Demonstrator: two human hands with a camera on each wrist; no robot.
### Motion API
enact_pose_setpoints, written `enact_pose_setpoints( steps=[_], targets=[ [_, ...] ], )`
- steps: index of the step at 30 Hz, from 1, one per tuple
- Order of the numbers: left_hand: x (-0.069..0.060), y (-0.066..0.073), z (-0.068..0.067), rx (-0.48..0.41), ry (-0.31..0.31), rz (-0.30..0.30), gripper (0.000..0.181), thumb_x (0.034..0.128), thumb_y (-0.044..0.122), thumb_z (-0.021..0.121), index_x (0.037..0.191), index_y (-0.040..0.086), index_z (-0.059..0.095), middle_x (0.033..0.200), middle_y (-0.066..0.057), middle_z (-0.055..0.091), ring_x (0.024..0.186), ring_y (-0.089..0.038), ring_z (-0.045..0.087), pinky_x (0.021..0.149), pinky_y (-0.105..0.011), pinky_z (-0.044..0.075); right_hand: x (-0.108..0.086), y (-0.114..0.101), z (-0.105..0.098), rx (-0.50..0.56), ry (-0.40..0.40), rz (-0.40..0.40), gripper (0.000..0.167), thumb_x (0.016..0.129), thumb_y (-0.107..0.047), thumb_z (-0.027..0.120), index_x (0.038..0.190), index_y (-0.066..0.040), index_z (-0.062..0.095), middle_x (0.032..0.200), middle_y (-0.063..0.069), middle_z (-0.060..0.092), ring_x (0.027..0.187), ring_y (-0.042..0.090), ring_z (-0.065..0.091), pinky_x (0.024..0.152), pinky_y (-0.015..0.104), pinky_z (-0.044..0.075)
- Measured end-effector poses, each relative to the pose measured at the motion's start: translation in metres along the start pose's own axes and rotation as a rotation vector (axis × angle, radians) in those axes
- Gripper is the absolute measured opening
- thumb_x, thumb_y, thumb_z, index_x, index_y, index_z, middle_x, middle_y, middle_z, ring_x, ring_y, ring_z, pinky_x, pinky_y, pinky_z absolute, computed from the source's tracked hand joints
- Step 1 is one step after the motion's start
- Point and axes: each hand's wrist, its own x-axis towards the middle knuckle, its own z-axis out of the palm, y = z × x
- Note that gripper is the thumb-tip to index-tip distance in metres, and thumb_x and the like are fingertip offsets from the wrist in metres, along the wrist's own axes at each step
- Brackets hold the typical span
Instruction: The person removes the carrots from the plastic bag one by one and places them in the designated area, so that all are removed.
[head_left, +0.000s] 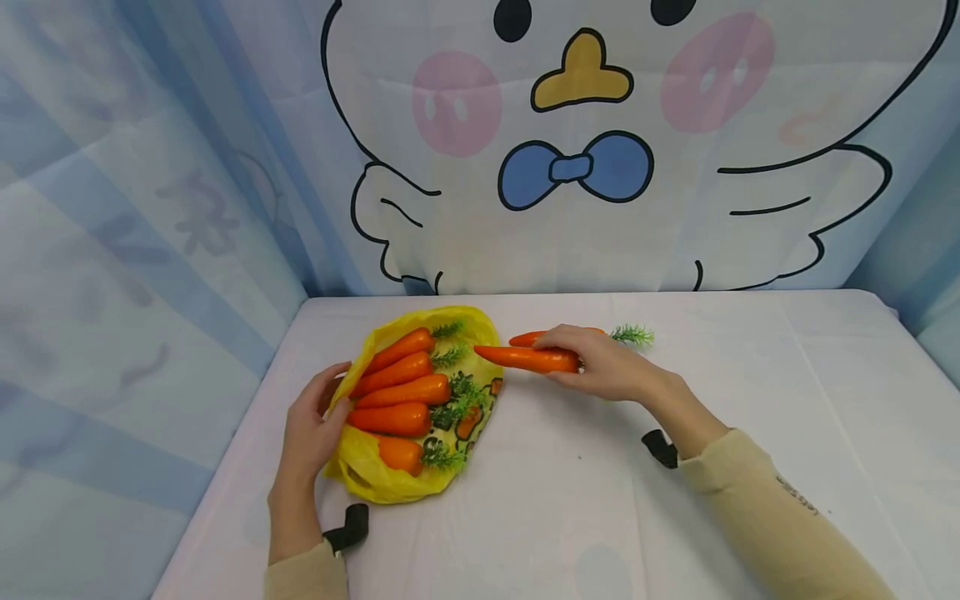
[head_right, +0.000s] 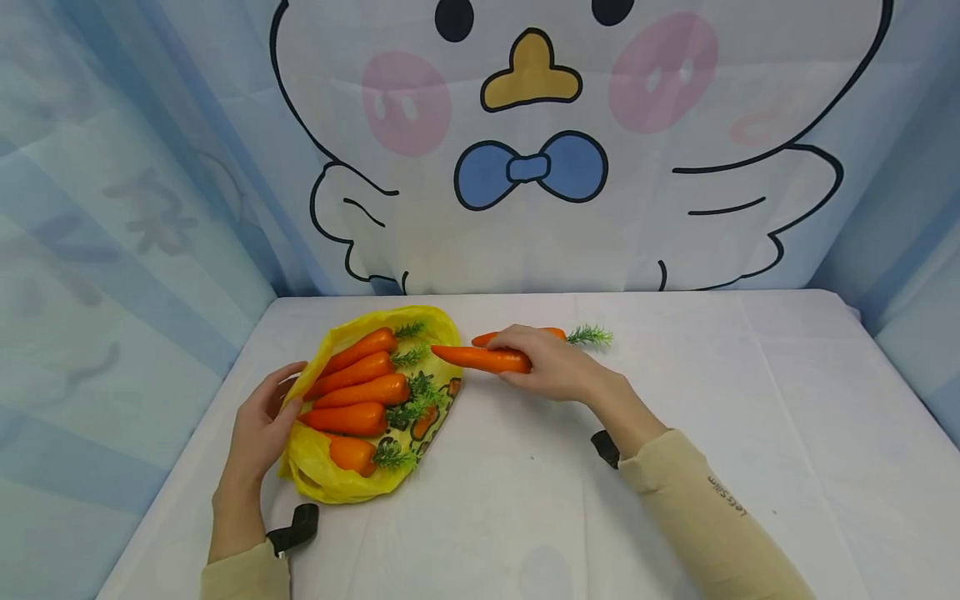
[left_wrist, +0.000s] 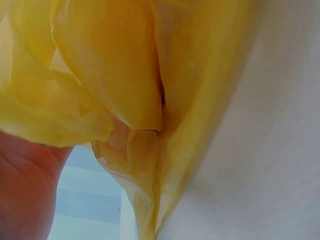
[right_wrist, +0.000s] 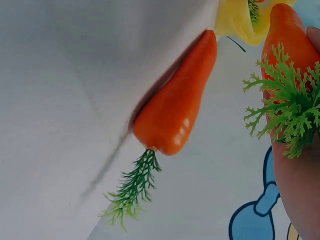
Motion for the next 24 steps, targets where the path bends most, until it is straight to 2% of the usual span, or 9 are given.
enact_pose_setpoints(
  steps=[6, 10, 14, 18, 24],
  targets=[
    [0.000, -0.001, 0.000, -0.004, 0.004, 0.018, 0.049, 0.0971, -0.006, 0.051, 0.145, 0.005, 0.050, 0.149, -0.012, 0.049, 0.132, -0.032, 0.051, 0.112, -0.047, 0.036, -0.010, 0.011, -0.003, -0.025, -0.008, 0.025, 0.034, 0.091, -0.009, 0.074, 0.124, -0.008, 0.068, 0.125, 0.004, 0.064, 0.105, 0.023, 0.057, 0.091, 0.043, 0.050],
    [0.000, -0.002, 0.000, -0.004, 0.008, 0.023, 0.049, 0.0970, -0.006, 0.051, 0.145, 0.006, 0.050, 0.149, -0.012, 0.049, 0.132, -0.031, 0.051, 0.112, -0.046, 0.036, -0.015, 0.016, -0.004, -0.037, -0.017, 0.058, 0.033, 0.092, -0.010, 0.072, 0.125, -0.010, 0.068, 0.129, 0.007, 0.063, 0.110, 0.027, 0.056, 0.094, 0.047, 0.049],
    [0.000, -0.002, 0.000, -0.002, 0.009, 0.017, 0.049, 0.0974, -0.005, 0.051, 0.145, 0.006, 0.050, 0.149, -0.012, 0.049, 0.133, -0.031, 0.050, 0.112, -0.047, 0.036, -0.018, 0.018, -0.004, -0.029, -0.025, 0.094, 0.034, 0.092, -0.012, 0.071, 0.125, -0.014, 0.068, 0.133, 0.007, 0.061, 0.112, 0.027, 0.055, 0.094, 0.047, 0.048],
    [0.001, -0.003, 0.000, -0.003, 0.005, 0.013, 0.049, 0.0980, -0.004, 0.050, 0.145, 0.006, 0.050, 0.149, -0.012, 0.049, 0.133, -0.032, 0.050, 0.113, -0.048, 0.036, -0.020, 0.023, -0.003, -0.027, -0.029, 0.095, 0.033, 0.092, -0.012, 0.070, 0.125, -0.015, 0.068, 0.135, 0.006, 0.060, 0.114, 0.027, 0.055, 0.094, 0.046, 0.048],
    [0.001, -0.003, 0.000, 0.001, 0.006, 0.005, 0.048, 0.0982, -0.004, 0.051, 0.145, 0.007, 0.050, 0.149, -0.011, 0.049, 0.133, -0.031, 0.050, 0.112, -0.048, 0.036, -0.024, 0.029, -0.002, -0.024, -0.042, 0.119, 0.033, 0.093, -0.011, 0.070, 0.125, -0.016, 0.068, 0.136, 0.007, 0.059, 0.109, 0.025, 0.055, 0.091, 0.045, 0.048]
  ],
)
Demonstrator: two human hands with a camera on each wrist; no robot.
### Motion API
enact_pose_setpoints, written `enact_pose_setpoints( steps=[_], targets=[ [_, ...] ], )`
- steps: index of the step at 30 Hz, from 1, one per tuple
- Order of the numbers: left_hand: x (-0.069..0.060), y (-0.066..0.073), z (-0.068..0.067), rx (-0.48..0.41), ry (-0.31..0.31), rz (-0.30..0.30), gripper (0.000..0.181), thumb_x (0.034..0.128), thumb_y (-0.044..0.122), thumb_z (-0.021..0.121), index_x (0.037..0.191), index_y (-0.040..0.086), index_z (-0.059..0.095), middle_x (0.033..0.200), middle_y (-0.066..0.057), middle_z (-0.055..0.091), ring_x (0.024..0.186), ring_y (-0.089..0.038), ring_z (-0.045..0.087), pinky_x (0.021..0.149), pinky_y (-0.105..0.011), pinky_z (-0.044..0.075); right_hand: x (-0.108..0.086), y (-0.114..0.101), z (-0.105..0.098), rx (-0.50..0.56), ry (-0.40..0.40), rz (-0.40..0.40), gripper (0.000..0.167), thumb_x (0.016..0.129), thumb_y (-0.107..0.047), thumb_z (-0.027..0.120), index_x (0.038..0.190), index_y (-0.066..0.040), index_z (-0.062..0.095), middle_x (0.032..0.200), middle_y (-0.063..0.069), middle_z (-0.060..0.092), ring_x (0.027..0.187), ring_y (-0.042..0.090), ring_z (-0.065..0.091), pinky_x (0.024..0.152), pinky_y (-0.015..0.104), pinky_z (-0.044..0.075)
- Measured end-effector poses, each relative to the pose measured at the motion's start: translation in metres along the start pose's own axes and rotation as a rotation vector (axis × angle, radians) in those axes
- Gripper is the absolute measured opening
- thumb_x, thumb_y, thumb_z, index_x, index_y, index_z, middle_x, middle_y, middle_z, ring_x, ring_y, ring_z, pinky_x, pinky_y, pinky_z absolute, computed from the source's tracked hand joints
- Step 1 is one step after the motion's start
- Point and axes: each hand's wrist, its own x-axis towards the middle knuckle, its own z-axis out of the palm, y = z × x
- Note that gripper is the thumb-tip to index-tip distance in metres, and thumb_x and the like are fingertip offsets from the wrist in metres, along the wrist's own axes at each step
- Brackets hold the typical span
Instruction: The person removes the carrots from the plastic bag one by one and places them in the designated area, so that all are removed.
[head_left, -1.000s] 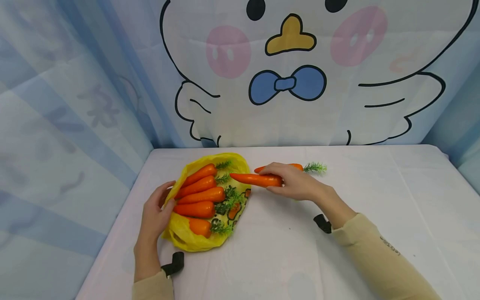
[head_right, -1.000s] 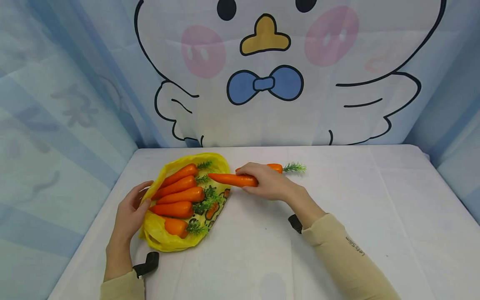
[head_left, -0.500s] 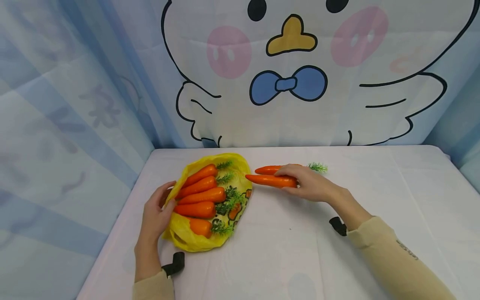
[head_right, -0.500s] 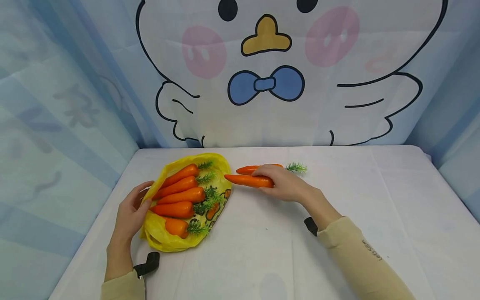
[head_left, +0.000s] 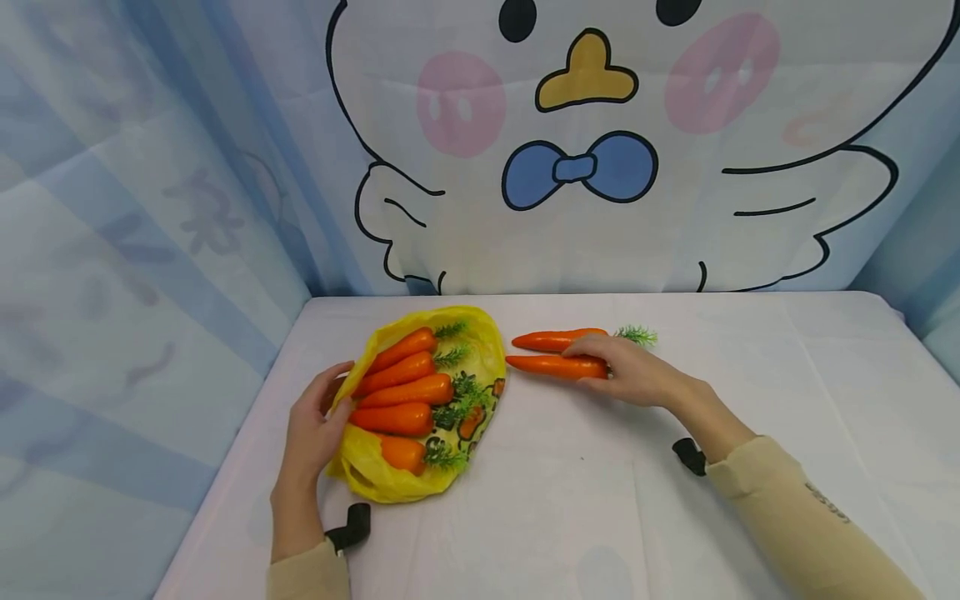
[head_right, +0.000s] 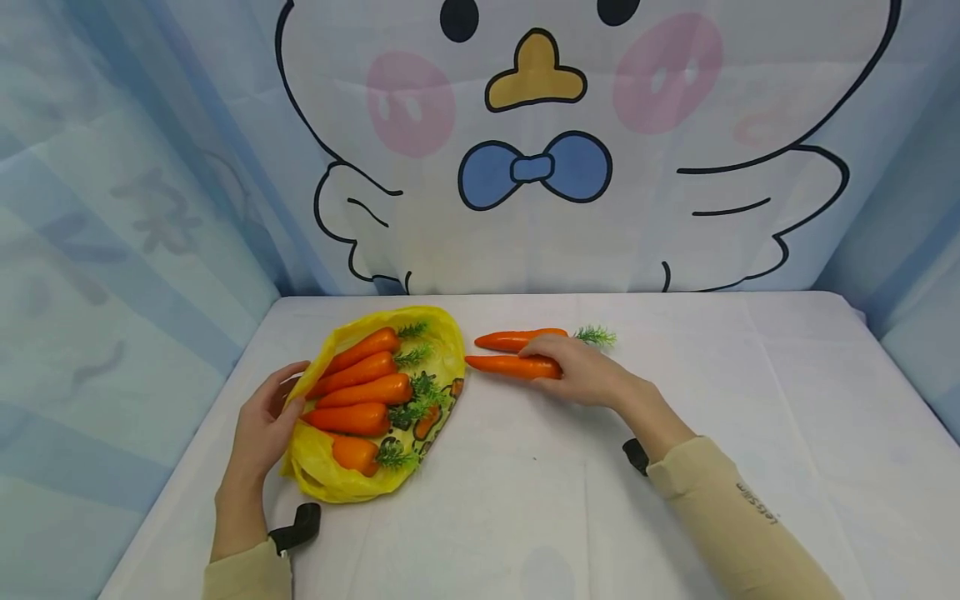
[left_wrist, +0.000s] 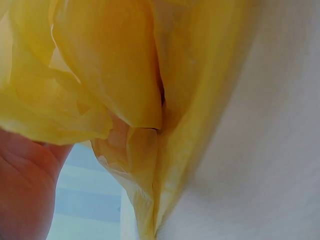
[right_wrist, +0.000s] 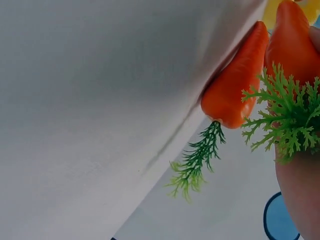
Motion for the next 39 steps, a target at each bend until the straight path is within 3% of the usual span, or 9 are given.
enact_pose_setpoints(
  steps=[13, 20, 27, 32, 39],
  targets=[
    [0.000, -0.001, 0.001, -0.001, -0.001, -0.002, 0.048, 0.0985, -0.004, 0.051, 0.145, 0.007, 0.050, 0.149, -0.012, 0.048, 0.133, -0.031, 0.050, 0.112, -0.047, 0.037, -0.002, 0.007, 0.004, -0.056, -0.062, 0.022, 0.036, 0.091, -0.012, 0.074, 0.126, -0.015, 0.067, 0.130, 0.005, 0.061, 0.102, 0.025, 0.056, 0.089, 0.045, 0.050],
    [0.001, -0.001, 0.001, -0.006, 0.002, -0.006, 0.048, 0.0982, -0.005, 0.051, 0.145, 0.007, 0.050, 0.149, -0.012, 0.049, 0.133, -0.032, 0.050, 0.112, -0.048, 0.037, -0.004, 0.015, 0.007, -0.094, -0.066, -0.050, 0.038, 0.091, -0.009, 0.073, 0.128, -0.006, 0.065, 0.130, 0.009, 0.062, 0.118, 0.031, 0.056, 0.103, 0.053, 0.044],
    [0.000, -0.002, 0.001, -0.006, 0.002, -0.005, 0.049, 0.0979, -0.005, 0.051, 0.145, 0.007, 0.050, 0.149, -0.012, 0.049, 0.133, -0.031, 0.050, 0.111, -0.046, 0.038, -0.005, 0.011, 0.007, -0.085, -0.068, 0.022, 0.040, 0.091, -0.011, 0.074, 0.129, -0.007, 0.065, 0.130, 0.008, 0.062, 0.116, 0.030, 0.055, 0.103, 0.053, 0.045],
    [0.000, -0.002, 0.001, -0.006, 0.003, -0.004, 0.049, 0.0977, -0.005, 0.051, 0.145, 0.006, 0.050, 0.148, -0.012, 0.049, 0.132, -0.031, 0.051, 0.111, -0.045, 0.038, -0.009, 0.008, 0.004, -0.097, -0.044, 0.051, 0.042, 0.090, -0.011, 0.075, 0.130, -0.006, 0.065, 0.131, 0.009, 0.062, 0.118, 0.032, 0.055, 0.103, 0.054, 0.045],
    [-0.001, 0.000, 0.001, -0.004, 0.002, -0.015, 0.049, 0.0982, -0.005, 0.051, 0.146, 0.007, 0.049, 0.149, -0.012, 0.048, 0.133, -0.032, 0.050, 0.112, -0.047, 0.038, -0.017, 0.010, -0.001, -0.111, 0.021, 0.015, 0.042, 0.087, -0.010, 0.079, 0.126, -0.002, 0.065, 0.128, 0.011, 0.063, 0.121, 0.034, 0.055, 0.105, 0.057, 0.043]
  ],
)
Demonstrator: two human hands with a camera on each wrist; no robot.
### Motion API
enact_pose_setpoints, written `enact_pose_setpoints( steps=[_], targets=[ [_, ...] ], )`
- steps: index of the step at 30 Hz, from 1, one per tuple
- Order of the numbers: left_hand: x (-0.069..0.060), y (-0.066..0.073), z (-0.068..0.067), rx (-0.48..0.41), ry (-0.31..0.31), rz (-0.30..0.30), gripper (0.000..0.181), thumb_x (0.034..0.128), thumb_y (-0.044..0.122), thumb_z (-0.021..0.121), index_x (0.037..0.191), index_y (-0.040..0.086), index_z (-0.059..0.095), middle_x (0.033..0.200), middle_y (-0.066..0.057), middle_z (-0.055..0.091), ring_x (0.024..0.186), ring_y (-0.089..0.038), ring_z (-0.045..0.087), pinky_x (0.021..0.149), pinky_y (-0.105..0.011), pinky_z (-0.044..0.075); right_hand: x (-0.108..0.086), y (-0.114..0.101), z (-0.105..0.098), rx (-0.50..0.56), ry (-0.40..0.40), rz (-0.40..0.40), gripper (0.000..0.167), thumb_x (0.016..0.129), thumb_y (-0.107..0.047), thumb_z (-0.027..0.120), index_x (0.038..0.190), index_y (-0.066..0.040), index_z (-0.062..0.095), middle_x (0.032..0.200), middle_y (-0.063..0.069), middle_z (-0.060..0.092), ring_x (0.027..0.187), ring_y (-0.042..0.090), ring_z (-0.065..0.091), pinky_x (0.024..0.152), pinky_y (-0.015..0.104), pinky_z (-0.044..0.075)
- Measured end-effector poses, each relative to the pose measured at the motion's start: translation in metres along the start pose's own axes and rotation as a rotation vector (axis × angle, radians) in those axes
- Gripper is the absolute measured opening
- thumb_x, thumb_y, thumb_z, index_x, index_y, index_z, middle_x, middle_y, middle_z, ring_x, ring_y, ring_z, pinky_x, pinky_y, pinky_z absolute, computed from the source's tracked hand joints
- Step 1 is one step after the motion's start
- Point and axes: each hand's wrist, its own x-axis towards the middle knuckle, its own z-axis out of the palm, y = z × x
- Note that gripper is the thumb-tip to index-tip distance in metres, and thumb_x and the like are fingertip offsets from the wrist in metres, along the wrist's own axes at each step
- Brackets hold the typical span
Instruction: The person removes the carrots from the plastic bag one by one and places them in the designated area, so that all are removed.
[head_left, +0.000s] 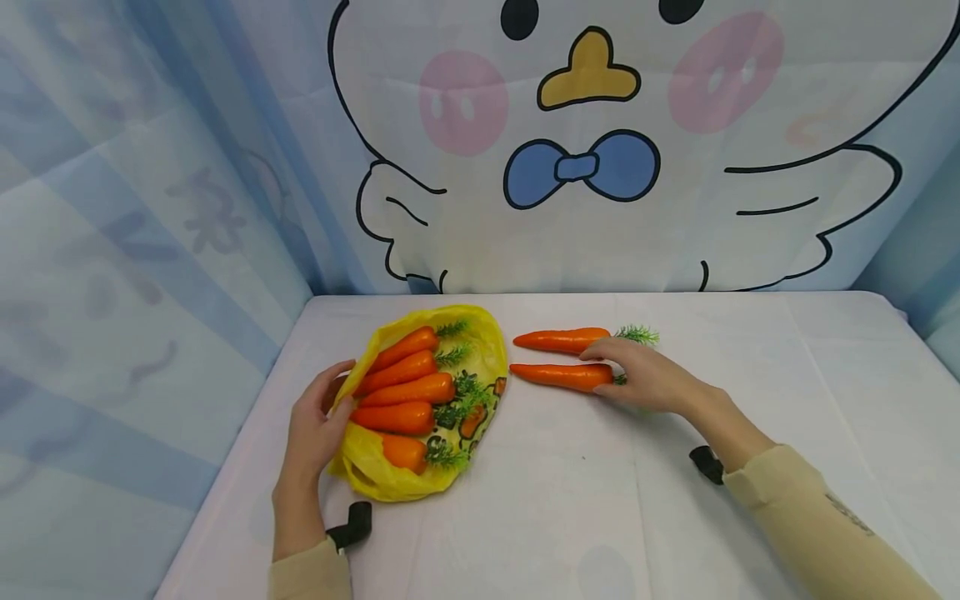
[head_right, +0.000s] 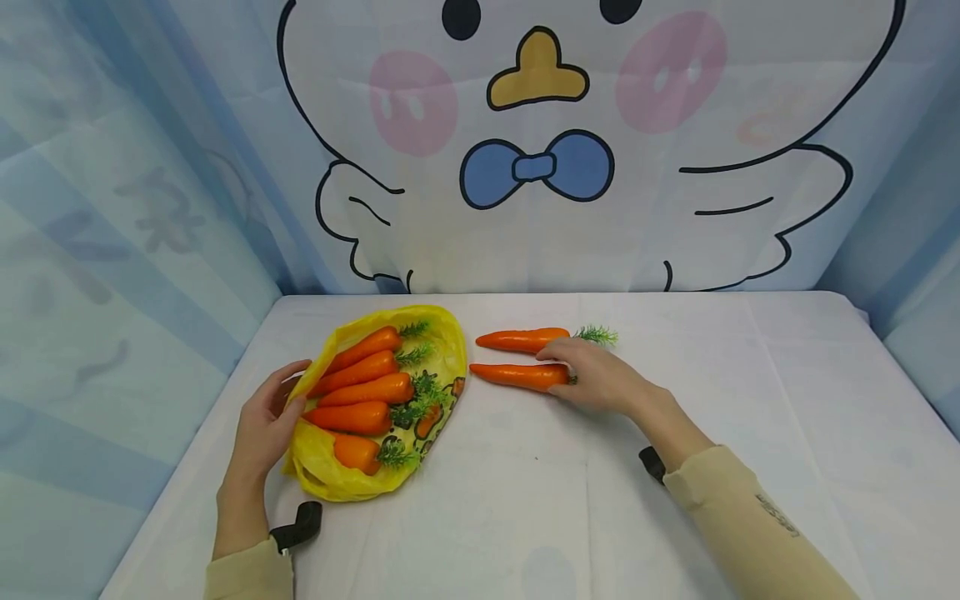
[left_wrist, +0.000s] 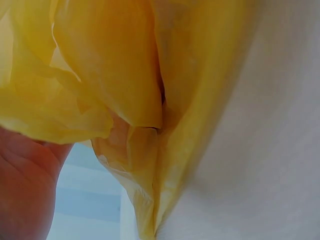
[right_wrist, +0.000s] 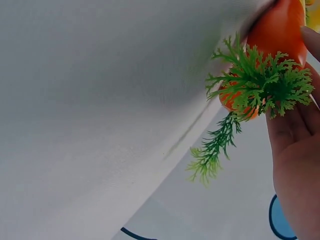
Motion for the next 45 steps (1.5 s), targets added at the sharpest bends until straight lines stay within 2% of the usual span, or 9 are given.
enact_pose_setpoints(
  steps=[6, 21, 45],
  targets=[
    [-0.001, 0.001, -0.001, 0.015, 0.003, -0.009, 0.049, 0.0982, -0.003, 0.051, 0.146, 0.008, 0.049, 0.150, -0.011, 0.048, 0.134, -0.031, 0.049, 0.111, -0.047, 0.038, -0.001, 0.001, 0.001, -0.019, 0.017, -0.039, 0.036, 0.087, -0.008, 0.079, 0.121, -0.002, 0.068, 0.122, 0.010, 0.066, 0.114, 0.033, 0.058, 0.103, 0.056, 0.045],
    [-0.001, 0.001, -0.001, 0.008, -0.002, -0.001, 0.049, 0.0981, -0.004, 0.051, 0.145, 0.008, 0.050, 0.149, -0.011, 0.049, 0.133, -0.030, 0.050, 0.111, -0.046, 0.038, 0.001, 0.008, -0.001, -0.031, 0.036, 0.030, 0.033, 0.088, -0.006, 0.076, 0.120, -0.002, 0.067, 0.123, 0.013, 0.064, 0.112, 0.035, 0.055, 0.102, 0.057, 0.045],
    [0.000, 0.001, -0.001, 0.000, -0.007, -0.005, 0.049, 0.0982, -0.004, 0.051, 0.146, 0.007, 0.049, 0.149, -0.011, 0.049, 0.133, -0.031, 0.050, 0.111, -0.046, 0.038, 0.002, 0.014, -0.002, 0.000, 0.048, 0.040, 0.034, 0.090, -0.005, 0.074, 0.122, -0.001, 0.066, 0.124, 0.014, 0.062, 0.118, 0.036, 0.053, 0.104, 0.057, 0.043]
  ],
)
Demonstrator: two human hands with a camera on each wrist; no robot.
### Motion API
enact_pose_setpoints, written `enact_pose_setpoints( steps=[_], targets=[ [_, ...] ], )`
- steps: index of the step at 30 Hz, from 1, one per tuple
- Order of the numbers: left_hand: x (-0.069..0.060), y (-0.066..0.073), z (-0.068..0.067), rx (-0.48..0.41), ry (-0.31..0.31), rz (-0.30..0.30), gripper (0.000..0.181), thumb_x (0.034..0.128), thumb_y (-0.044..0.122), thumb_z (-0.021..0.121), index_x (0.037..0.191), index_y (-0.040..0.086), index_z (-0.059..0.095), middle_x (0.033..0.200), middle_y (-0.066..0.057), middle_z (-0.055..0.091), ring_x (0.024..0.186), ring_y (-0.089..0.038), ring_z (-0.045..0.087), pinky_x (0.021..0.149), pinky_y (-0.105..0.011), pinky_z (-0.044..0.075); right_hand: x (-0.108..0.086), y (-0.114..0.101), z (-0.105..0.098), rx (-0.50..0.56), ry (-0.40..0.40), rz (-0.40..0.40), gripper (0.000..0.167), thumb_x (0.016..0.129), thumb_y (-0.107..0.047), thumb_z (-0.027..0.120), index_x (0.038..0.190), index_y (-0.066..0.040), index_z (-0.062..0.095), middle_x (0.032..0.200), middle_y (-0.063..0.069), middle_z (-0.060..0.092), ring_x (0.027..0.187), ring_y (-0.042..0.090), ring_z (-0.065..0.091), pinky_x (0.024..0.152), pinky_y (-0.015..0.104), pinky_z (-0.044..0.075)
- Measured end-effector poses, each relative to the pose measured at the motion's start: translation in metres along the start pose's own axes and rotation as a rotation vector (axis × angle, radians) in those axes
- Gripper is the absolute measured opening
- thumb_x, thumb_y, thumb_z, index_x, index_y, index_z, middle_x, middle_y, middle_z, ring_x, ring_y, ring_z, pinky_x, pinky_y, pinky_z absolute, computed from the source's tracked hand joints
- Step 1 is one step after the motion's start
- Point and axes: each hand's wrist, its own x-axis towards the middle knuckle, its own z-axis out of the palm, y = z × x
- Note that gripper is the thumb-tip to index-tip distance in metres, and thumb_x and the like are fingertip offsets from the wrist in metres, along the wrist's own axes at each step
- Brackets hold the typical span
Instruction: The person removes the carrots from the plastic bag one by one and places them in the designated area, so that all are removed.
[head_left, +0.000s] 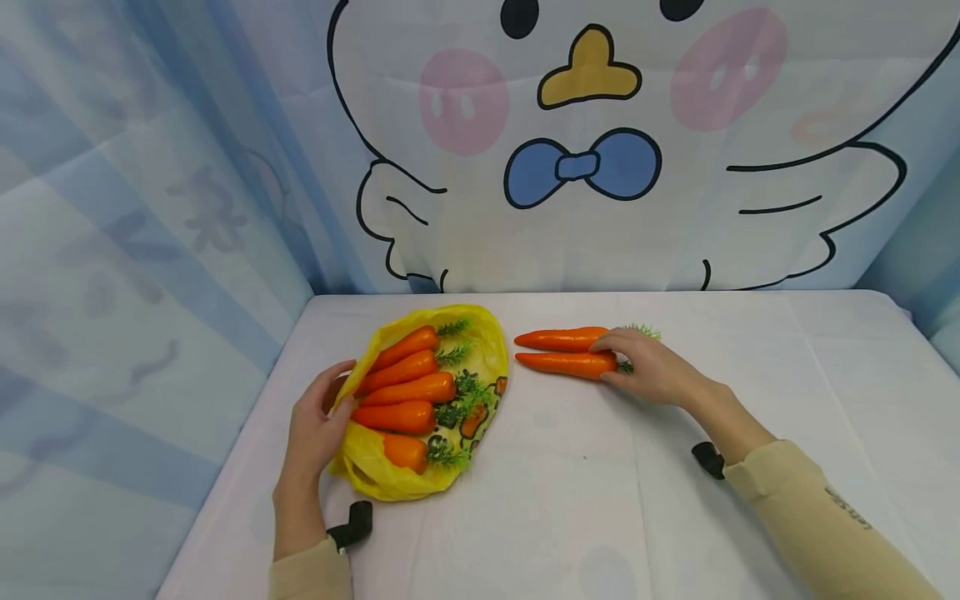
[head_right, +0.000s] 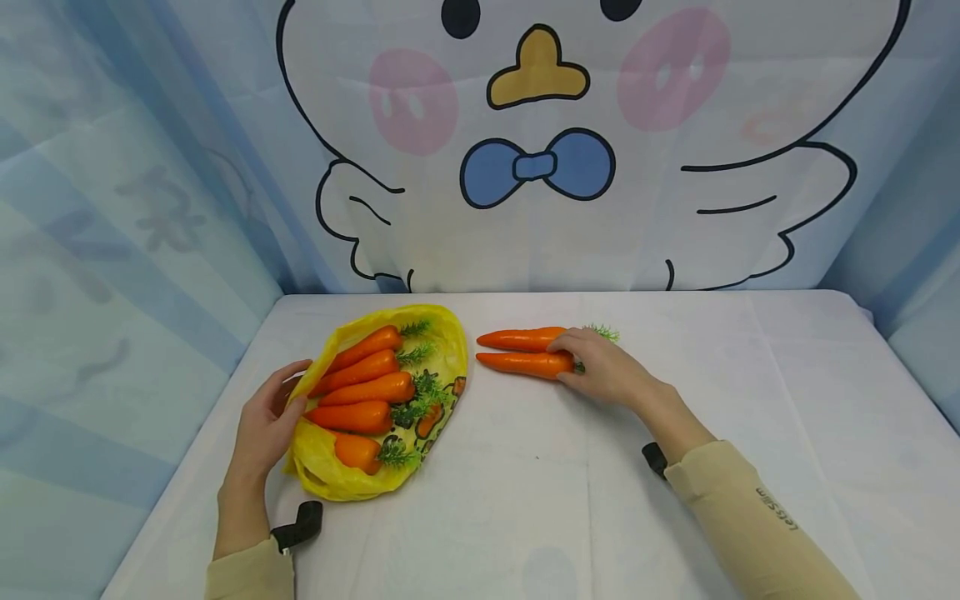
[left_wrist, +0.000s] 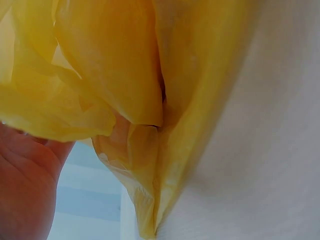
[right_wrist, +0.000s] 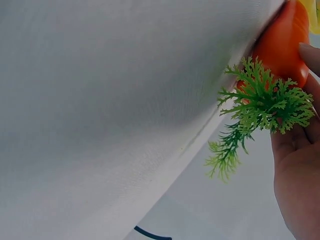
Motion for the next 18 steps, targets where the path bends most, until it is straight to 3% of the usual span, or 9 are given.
enact_pose_setpoints(
  steps=[18],
  targets=[
    [-0.0004, 0.0033, -0.0005, 0.000, -0.002, -0.012, 0.049, 0.0985, -0.003, 0.050, 0.146, 0.009, 0.050, 0.150, -0.011, 0.048, 0.134, -0.030, 0.049, 0.111, -0.044, 0.038, -0.0022, -0.0019, -0.0046, 0.008, 0.003, -0.002, 0.041, 0.090, -0.010, 0.076, 0.127, -0.001, 0.064, 0.128, 0.015, 0.062, 0.118, 0.035, 0.053, 0.105, 0.059, 0.041]
  ],
)
